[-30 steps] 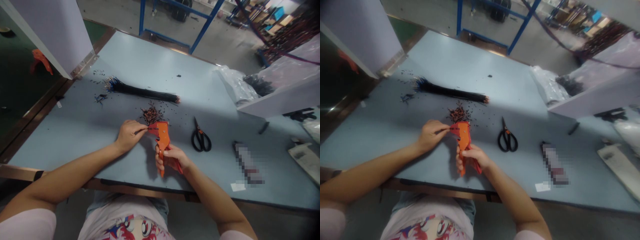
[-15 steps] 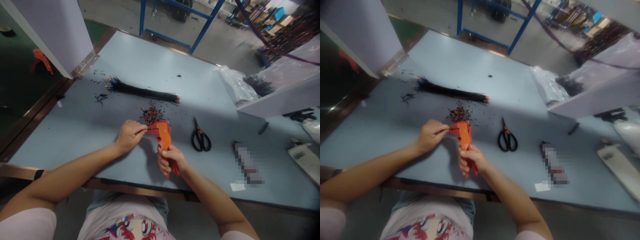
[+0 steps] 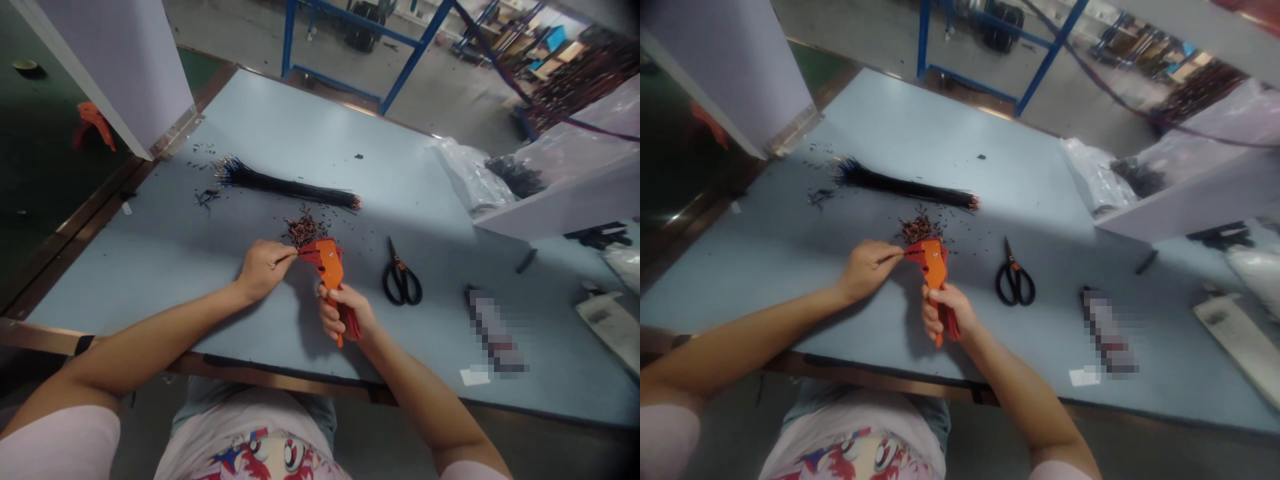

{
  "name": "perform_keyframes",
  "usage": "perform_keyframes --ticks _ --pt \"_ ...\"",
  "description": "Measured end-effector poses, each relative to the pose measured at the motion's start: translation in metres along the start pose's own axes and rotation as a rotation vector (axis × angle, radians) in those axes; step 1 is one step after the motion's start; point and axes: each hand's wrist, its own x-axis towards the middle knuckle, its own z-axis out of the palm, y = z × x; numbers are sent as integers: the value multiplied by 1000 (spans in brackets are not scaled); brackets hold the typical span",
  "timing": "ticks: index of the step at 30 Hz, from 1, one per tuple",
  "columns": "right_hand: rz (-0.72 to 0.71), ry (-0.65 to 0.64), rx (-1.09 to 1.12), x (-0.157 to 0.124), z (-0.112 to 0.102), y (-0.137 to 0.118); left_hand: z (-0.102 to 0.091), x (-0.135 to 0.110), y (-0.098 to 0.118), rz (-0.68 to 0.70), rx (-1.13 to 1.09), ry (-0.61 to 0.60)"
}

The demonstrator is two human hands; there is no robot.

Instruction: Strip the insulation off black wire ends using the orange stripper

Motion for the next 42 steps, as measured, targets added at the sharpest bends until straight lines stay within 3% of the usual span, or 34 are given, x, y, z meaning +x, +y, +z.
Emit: perform_keyframes --ticks 3,6,8,12,16,29,42 --pt "-69 48 57 -5 -4 -12 -3 0 -8 -96 -56 30" --pt "-272 132 155 -11 -11 -32 -5 2 -20 -275 -196 153" --pt "-245 115 126 -13 -13 -39 -4 3 -24 -309 -292 149" --pt "-57 37 -53 -11 -10 -29 -1 2 -18 -237 -390 116" --pt "10 24 -109 -7 -5 -15 -3 -1 -8 -138 -343 138" --pt "14 -69 -101 -6 -6 -10 2 -3 -7 -90 -235 55" --pt "43 -41 -97 -6 -1 -3 1 -6 -1 -78 -234 18"
